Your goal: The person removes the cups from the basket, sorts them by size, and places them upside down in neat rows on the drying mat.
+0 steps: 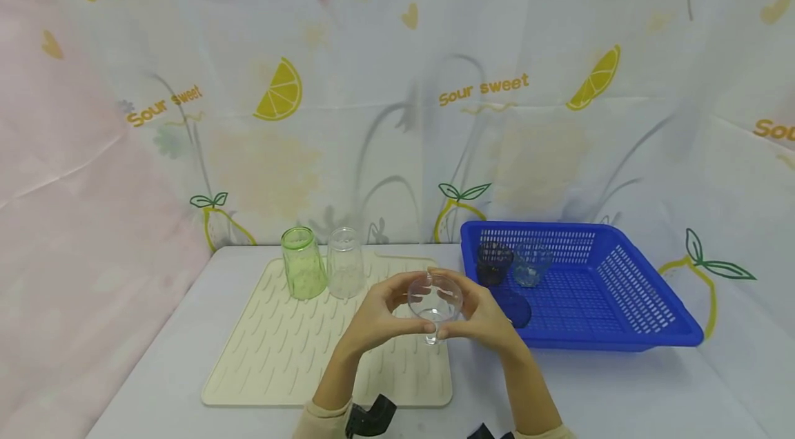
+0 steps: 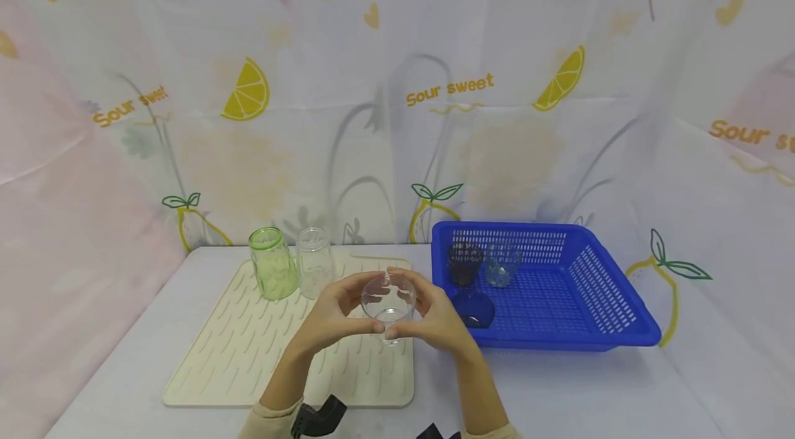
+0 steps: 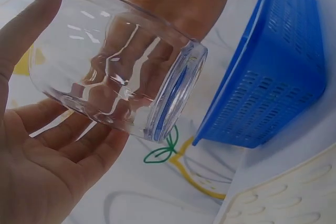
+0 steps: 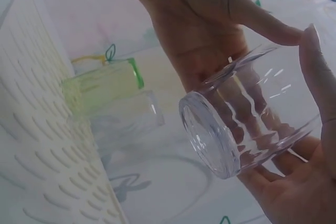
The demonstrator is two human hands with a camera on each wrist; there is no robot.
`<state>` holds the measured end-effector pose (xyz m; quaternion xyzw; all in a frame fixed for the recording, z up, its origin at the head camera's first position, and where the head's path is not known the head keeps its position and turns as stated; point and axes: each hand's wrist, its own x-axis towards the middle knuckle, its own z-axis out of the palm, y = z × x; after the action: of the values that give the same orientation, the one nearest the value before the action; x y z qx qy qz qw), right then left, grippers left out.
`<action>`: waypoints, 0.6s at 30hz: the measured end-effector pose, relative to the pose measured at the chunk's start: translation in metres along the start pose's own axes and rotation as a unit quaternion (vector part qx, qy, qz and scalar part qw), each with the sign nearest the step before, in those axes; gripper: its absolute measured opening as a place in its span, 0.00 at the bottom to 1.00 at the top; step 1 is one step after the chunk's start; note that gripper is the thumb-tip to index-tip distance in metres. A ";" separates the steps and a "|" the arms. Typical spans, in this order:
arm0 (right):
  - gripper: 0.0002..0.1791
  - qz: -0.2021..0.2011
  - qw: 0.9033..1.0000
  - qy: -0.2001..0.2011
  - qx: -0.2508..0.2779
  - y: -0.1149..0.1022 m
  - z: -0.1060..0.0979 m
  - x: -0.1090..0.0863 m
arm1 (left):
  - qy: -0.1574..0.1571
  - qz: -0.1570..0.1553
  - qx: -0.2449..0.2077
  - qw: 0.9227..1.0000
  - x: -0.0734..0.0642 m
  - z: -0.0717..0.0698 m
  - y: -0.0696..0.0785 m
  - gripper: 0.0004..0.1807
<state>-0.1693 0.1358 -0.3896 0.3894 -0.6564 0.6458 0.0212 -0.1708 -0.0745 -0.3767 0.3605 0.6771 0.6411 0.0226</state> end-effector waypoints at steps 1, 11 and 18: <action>0.42 0.001 1.000 -0.001 0.005 0.001 0.001 0.000 | -0.004 0.001 -0.003 1.000 0.000 0.000 0.000 0.38; 0.47 0.008 0.999 0.009 0.041 0.009 0.011 -0.002 | 0.016 0.023 -0.003 1.000 0.000 0.000 -0.005 0.35; 0.49 0.049 0.997 0.021 0.048 0.013 0.018 -0.007 | 0.037 0.043 0.009 0.998 0.001 -0.001 -0.003 0.32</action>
<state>-0.1628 0.1219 -0.4069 0.3438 -0.6425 0.6847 -0.0147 -0.1737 -0.0749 -0.3783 0.3654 0.6668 0.6486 -0.0332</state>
